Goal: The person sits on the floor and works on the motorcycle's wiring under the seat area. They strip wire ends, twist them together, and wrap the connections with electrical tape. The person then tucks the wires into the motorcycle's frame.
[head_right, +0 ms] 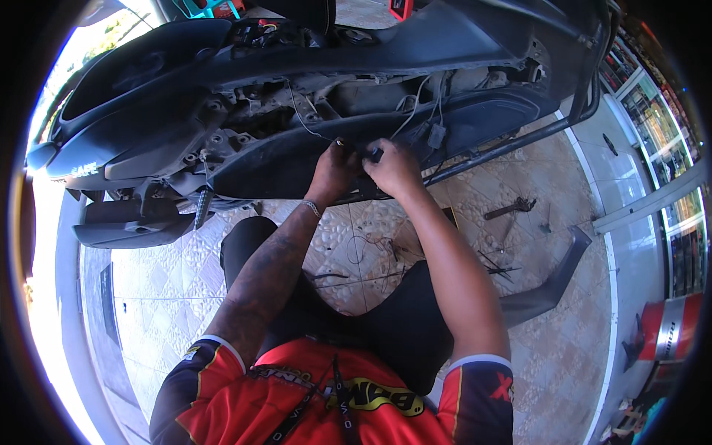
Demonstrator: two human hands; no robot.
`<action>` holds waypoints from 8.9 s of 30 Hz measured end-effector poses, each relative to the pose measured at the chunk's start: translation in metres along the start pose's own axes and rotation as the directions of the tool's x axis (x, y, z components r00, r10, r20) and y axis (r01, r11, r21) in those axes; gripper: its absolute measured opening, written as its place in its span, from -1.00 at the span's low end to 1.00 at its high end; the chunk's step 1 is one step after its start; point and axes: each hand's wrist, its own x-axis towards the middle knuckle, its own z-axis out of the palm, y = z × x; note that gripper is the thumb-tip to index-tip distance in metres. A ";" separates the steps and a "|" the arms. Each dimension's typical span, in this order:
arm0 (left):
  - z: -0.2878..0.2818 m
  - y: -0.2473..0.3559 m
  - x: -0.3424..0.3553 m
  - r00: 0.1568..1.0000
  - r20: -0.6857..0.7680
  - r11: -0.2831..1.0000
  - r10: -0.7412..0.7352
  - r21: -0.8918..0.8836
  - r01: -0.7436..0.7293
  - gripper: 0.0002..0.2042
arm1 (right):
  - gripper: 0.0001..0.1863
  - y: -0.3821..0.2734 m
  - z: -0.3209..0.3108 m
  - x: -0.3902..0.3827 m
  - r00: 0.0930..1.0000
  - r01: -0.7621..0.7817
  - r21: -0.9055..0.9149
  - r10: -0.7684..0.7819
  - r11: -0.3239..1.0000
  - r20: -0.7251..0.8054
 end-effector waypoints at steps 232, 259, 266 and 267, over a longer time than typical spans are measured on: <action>-0.017 0.033 0.044 0.942 -0.183 0.947 0.280 0.216 -0.239 -0.20 | -0.30 0.022 0.089 0.130 0.727 0.318 0.513 0.142 0.798 -0.672; 0.010 0.023 0.092 0.896 -0.111 0.780 0.430 0.546 -0.306 -0.49 | -0.17 0.046 0.093 0.158 0.851 0.334 0.771 0.179 0.542 -0.494; 0.012 0.030 0.095 0.869 -0.163 0.742 0.466 0.608 -0.283 -0.52 | -0.29 0.057 0.060 0.156 0.947 0.106 0.725 0.154 0.681 -0.283; 0.012 0.031 0.095 0.867 -0.169 0.743 0.469 0.606 -0.284 -0.53 | -0.32 0.062 0.058 0.157 0.952 0.116 0.746 0.141 0.655 -0.271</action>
